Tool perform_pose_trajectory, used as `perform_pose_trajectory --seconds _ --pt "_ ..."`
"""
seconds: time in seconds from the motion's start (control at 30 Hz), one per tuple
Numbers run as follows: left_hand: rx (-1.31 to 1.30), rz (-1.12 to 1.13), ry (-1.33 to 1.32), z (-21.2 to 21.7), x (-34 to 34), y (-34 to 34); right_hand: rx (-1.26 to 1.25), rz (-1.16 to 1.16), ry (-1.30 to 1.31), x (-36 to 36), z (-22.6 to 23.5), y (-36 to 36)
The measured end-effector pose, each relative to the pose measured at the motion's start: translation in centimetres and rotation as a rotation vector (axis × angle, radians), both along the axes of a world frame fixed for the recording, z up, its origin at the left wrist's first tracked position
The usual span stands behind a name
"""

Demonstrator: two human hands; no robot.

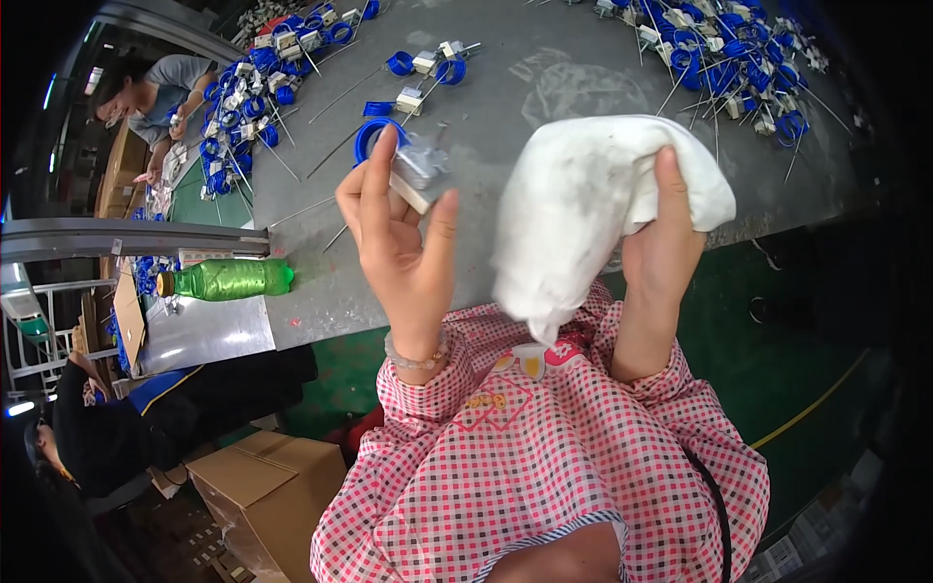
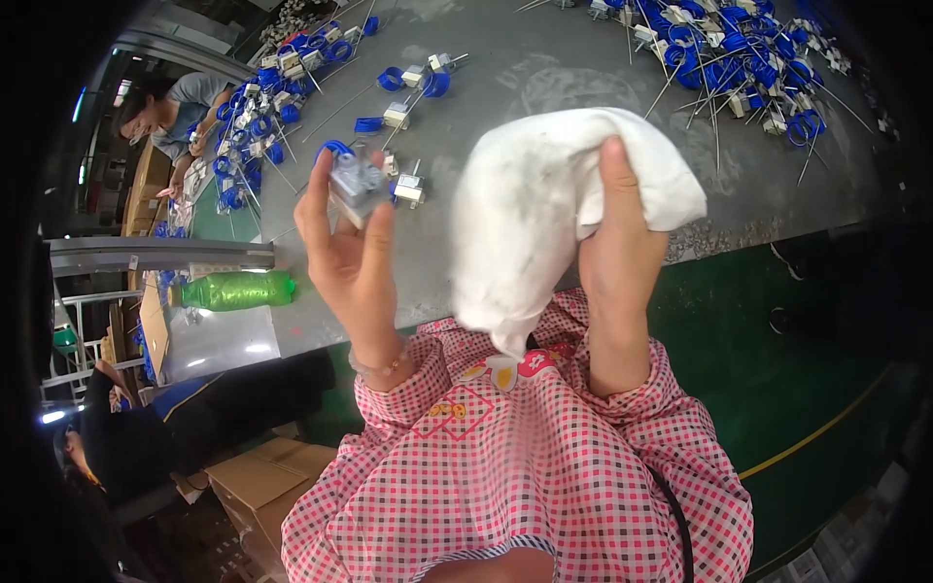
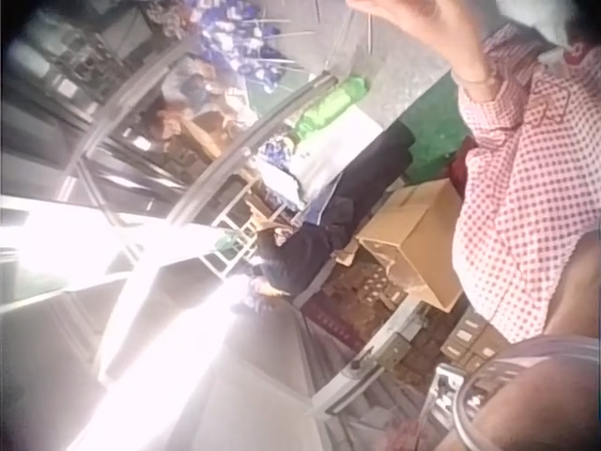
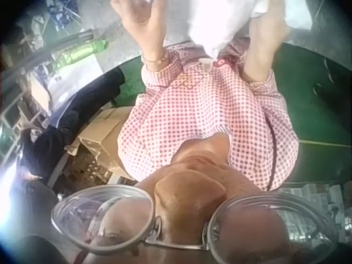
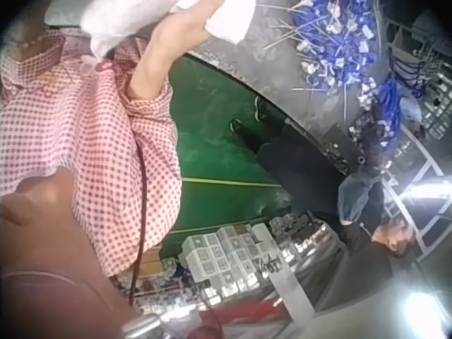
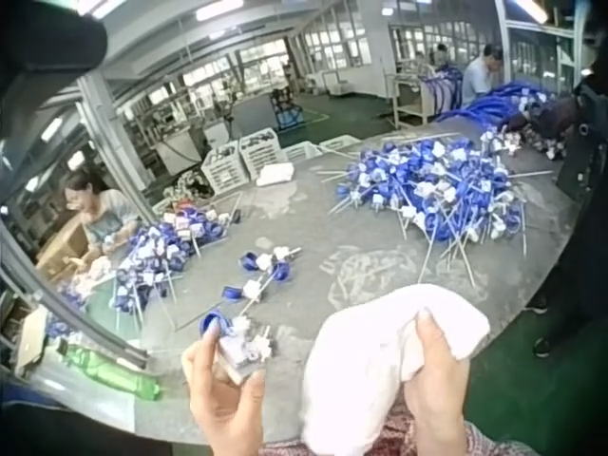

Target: Cleaning small mechanical components with a cloth and a cleaning agent.

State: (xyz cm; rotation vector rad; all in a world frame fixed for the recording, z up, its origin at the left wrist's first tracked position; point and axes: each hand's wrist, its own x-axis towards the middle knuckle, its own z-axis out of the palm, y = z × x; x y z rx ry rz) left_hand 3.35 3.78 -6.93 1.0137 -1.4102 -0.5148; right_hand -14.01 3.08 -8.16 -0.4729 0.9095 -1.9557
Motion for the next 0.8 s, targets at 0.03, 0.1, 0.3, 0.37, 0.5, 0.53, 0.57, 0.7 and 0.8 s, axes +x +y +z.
perform_pose_trajectory --seconds 0.03,0.1,0.3,0.37,0.5,0.53,0.57,0.7,0.8 --pt "-0.001 0.002 0.001 0.0 0.0 0.0 -0.001 0.002 0.001 0.0 0.2 -0.1" --pt "-0.032 -0.025 0.028 -0.3 -0.1 0.0 -0.091 -0.069 0.092 0.1 0.5 -0.2" --pt "-0.016 -0.037 -0.159 -0.3 -0.2 0.8 -0.245 -0.221 0.97 2.3 0.5 0.5" --pt "-0.015 -0.015 -0.2 -0.1 -0.5 1.1 -0.379 -0.219 1.431 2.6 0.3 0.9" --pt "-0.069 0.011 -0.242 0.0 -0.8 1.3 -0.549 0.17 1.148 5.3 -0.1 0.8" --pt "-0.077 0.077 -0.262 -0.1 -0.9 1.3 -0.532 0.155 1.154 5.5 -0.5 1.0" --pt "-0.083 0.146 -0.281 -0.2 -0.9 1.4 -0.536 0.161 1.152 5.6 -0.6 1.2" --pt "-0.083 0.135 -0.219 -0.3 -0.5 0.9 -0.479 0.207 1.162 5.2 -1.9 2.6" --pt "-0.033 0.147 -0.216 -0.3 0.2 0.4 -0.518 -0.051 1.493 4.7 -0.5 3.2"
